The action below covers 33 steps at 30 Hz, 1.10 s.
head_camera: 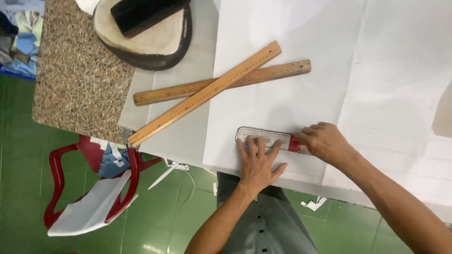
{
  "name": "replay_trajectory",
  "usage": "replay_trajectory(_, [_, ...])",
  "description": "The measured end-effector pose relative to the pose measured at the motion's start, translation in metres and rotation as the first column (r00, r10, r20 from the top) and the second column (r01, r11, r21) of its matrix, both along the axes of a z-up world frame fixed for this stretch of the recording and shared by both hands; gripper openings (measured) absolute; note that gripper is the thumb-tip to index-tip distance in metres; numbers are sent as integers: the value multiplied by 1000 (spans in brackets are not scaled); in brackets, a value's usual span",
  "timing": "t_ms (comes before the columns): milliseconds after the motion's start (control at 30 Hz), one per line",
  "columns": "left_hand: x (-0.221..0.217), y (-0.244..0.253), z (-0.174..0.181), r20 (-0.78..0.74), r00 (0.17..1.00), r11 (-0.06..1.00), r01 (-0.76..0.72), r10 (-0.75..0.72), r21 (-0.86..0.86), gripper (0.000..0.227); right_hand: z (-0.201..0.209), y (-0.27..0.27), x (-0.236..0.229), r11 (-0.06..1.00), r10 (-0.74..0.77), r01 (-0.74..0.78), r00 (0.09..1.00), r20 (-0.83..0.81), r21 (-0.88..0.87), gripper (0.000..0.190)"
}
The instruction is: The person uses a pencil and various rulers to draw straight lines and curved edges on a large white paper pattern laid out on a work table. They adjust the rulers repeatedly to trace different sections of the pattern.
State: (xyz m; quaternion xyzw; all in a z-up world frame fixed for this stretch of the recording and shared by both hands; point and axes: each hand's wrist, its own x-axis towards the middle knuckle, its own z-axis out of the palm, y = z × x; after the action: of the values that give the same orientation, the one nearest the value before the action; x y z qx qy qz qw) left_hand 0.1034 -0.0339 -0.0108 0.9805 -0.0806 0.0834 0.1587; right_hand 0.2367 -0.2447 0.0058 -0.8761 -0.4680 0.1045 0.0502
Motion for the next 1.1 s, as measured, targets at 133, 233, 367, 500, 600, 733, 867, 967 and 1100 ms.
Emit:
replay_trajectory(133, [16, 14, 26, -137, 984, 962, 145, -115, 233, 54, 22, -78, -23, 923, -334, 338, 941, -56, 184, 12])
replay_trajectory(233, [41, 32, 19, -174, 941, 923, 324, -291, 208, 39, 48, -75, -51, 707, -549, 602, 798, -249, 370, 14])
replay_trajectory(367, [87, 53, -2, -556, 665, 801, 599, -498, -1, 52, 31, -11, -101, 441, -680, 865, 497, -540, 240, 21])
replay_trajectory(500, [128, 49, 45, -704, 491, 460, 850, -513, 257, 91, 19, 89, -131, 198, -540, 951, 309, -783, 239, 19])
replay_trajectory(600, [137, 46, 60, -727, 445, 197, 893, -523, 405, 109, 4, 148, -145, 76, -487, 972, 232, -842, 224, 16])
replay_trajectory(733, [140, 45, 64, -735, 424, 86, 889, -529, 450, 110, -17, 190, -153, -8, -533, 967, 210, -819, 253, 17])
replay_trajectory(867, [142, 48, 50, -720, 407, 83, 894, -561, 441, 109, -27, 199, -156, -40, -576, 968, 180, -797, 247, 17])
replay_trajectory(967, [143, 50, 47, -709, 395, 56, 891, -584, 450, 114, -20, 202, -152, -51, -595, 968, 167, -786, 244, 17])
replay_trajectory(1100, [143, 53, 32, -691, 414, 82, 885, -593, 459, 122, -13, 205, -144, -10, -622, 962, 208, -755, 274, 17])
